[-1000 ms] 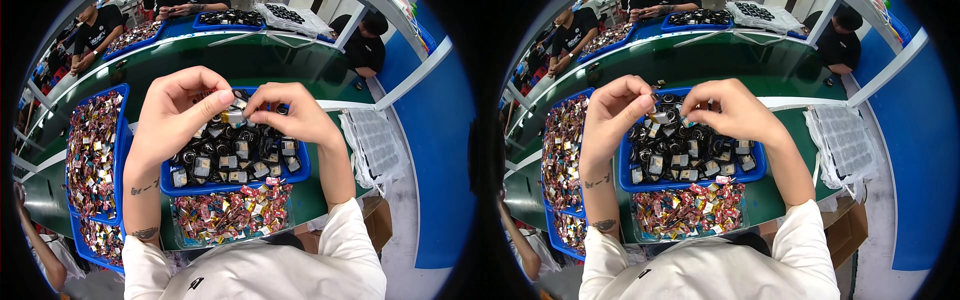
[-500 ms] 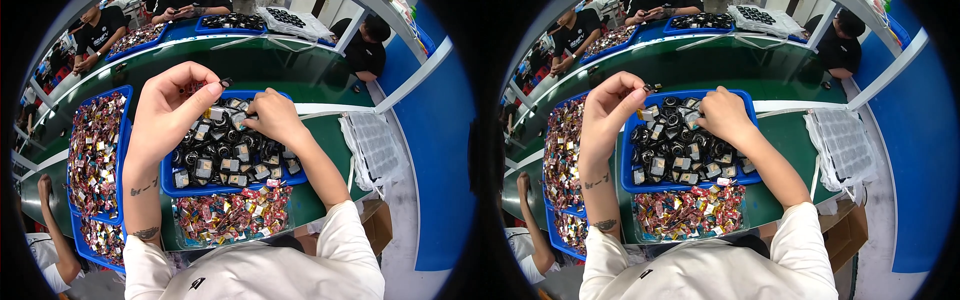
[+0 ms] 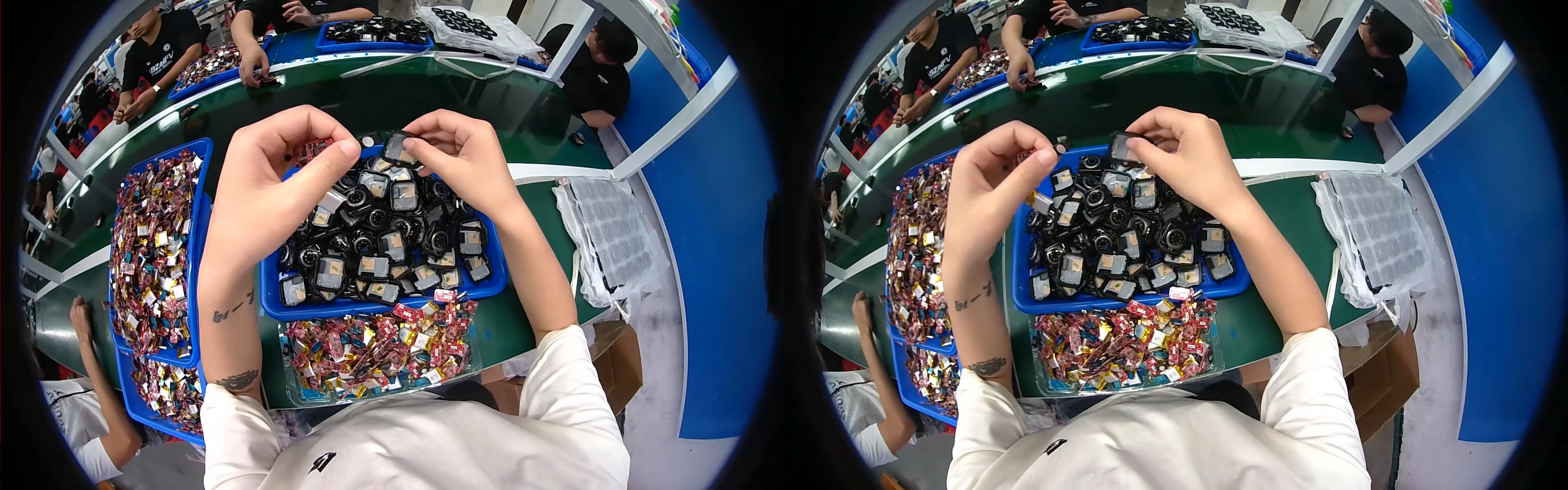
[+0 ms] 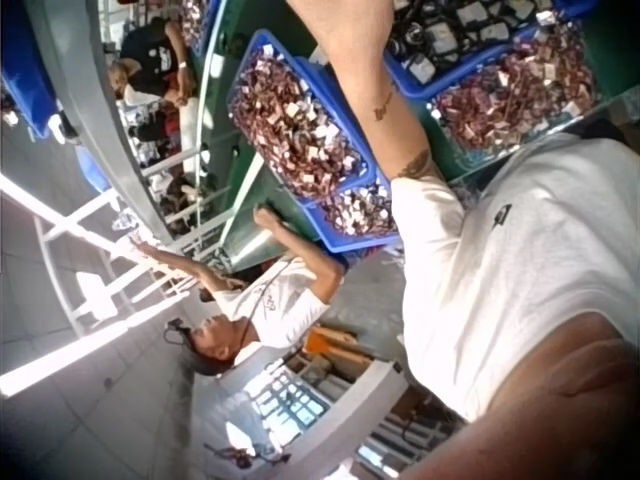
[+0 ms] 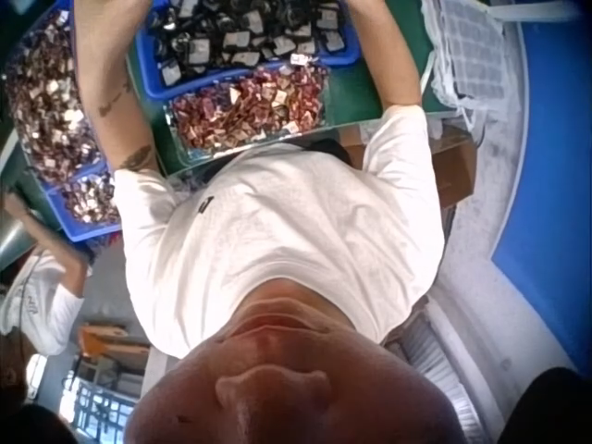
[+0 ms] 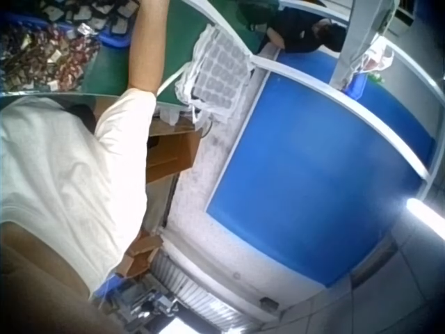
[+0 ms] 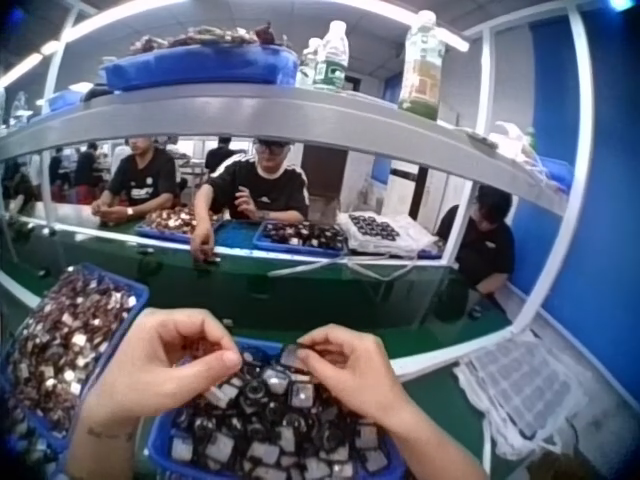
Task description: Sorting and preparing small electronic or mechanical components on an assembly line.
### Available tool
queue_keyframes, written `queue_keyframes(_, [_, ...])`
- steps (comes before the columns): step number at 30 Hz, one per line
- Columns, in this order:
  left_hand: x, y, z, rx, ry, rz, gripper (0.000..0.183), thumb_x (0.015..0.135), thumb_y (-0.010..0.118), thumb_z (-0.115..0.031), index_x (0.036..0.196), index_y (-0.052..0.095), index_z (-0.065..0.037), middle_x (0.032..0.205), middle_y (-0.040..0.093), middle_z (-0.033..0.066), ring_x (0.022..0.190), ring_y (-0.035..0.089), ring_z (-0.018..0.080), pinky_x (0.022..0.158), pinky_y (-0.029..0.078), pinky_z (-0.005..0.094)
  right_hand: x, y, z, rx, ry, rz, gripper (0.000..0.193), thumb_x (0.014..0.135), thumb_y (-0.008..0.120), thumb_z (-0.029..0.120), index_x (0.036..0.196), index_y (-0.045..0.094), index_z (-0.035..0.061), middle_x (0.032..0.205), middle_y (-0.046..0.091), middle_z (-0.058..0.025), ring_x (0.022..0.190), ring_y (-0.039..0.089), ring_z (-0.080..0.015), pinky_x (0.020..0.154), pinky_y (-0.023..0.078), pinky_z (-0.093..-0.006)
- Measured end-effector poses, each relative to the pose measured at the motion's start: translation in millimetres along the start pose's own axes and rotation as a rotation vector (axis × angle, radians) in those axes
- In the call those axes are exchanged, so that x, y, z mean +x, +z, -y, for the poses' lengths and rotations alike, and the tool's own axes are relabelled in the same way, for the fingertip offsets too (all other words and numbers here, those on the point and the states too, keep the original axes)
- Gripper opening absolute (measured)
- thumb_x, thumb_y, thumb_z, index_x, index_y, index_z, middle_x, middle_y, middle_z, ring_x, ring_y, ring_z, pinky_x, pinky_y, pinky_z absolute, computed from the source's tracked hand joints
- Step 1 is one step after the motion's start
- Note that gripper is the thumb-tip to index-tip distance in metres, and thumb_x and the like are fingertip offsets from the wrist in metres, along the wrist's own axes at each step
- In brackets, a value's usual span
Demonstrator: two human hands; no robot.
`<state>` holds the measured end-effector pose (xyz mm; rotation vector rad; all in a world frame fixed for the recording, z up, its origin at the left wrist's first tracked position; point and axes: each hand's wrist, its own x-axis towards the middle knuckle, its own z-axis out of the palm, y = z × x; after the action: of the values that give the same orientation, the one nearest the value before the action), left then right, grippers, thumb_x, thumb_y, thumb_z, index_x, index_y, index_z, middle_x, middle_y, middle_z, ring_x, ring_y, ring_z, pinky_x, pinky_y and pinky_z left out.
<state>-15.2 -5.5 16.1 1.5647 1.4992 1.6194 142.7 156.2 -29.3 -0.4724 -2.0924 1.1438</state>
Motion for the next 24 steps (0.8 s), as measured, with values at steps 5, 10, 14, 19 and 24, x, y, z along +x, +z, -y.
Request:
queue_keyframes(5, [0.7, 10.5, 5.6, 0.114, 0.010, 0.004, 0.013, 0.083, 0.066, -0.010, 0.080, 0.063, 0.002, 0.064, 0.056, -0.0029, 0.061, 0.048, 0.0009, 0.053, 0.037, 0.0183, -8.4, 6.4, 15.0, 0.247, 0.077, 0.065, 0.020, 0.087, 0.061, 0.004, 0.105, 0.063, -0.0036, 0.092, 0.066, -0.0086, 0.074, 0.064, -0.0091, 0.061, 0.055, -0.0227])
queue_keyframes(10, [-2.4, 20.1, 5.4, 0.252, -0.067, -0.001, 0.014, 0.082, 0.066, -0.009, 0.077, 0.063, 0.003, 0.062, 0.056, -0.0020, 0.059, 0.047, 0.0011, 0.052, 0.036, 0.0194, -16.3, 13.8, 27.1, 0.324, 0.075, 0.091, 0.023, 0.085, 0.062, 0.001, 0.107, 0.063, -0.0042, 0.088, 0.067, -0.0076, 0.075, 0.064, -0.0085, 0.065, 0.054, -0.0229])
queue_keyframes(14, [-0.9, 22.5, 8.3, 0.361, -0.084, -0.045, 0.018, 0.076, 0.066, -0.012, 0.075, 0.065, 0.006, 0.059, 0.061, 0.0107, 0.054, 0.056, 0.0101, 0.053, 0.044, 0.0260, -20.6, 16.5, 32.9, 0.302, 0.064, 0.111, 0.024, 0.083, 0.063, 0.001, 0.107, 0.063, -0.0047, 0.087, 0.067, -0.0082, 0.075, 0.063, -0.0072, 0.067, 0.052, -0.0209])
queue_keyframes(19, [-1.5, 22.6, 9.7, 0.363, -0.064, -0.065, 0.018, 0.077, 0.066, -0.012, 0.076, 0.066, 0.006, 0.059, 0.060, 0.0111, 0.053, 0.056, 0.0115, 0.053, 0.044, 0.0269, -24.3, 19.5, 33.0, 0.283, 0.045, 0.102, 0.024, 0.083, 0.064, 0.002, 0.106, 0.064, -0.0047, 0.085, 0.068, -0.0084, 0.074, 0.063, -0.0062, 0.066, 0.051, -0.0195])
queue_keyframes(24, [-1.5, 23.0, 11.7, 0.350, -0.076, -0.068, 0.019, 0.077, 0.066, -0.012, 0.076, 0.066, 0.006, 0.059, 0.061, 0.0112, 0.054, 0.056, 0.0114, 0.054, 0.044, 0.0267, -26.3, 17.5, 34.1, 0.196, 0.078, 0.138, 0.027, 0.087, 0.064, 0.005, 0.113, 0.061, -0.0027, 0.097, 0.066, -0.0064, 0.083, 0.063, -0.0075, 0.072, 0.053, -0.0210])
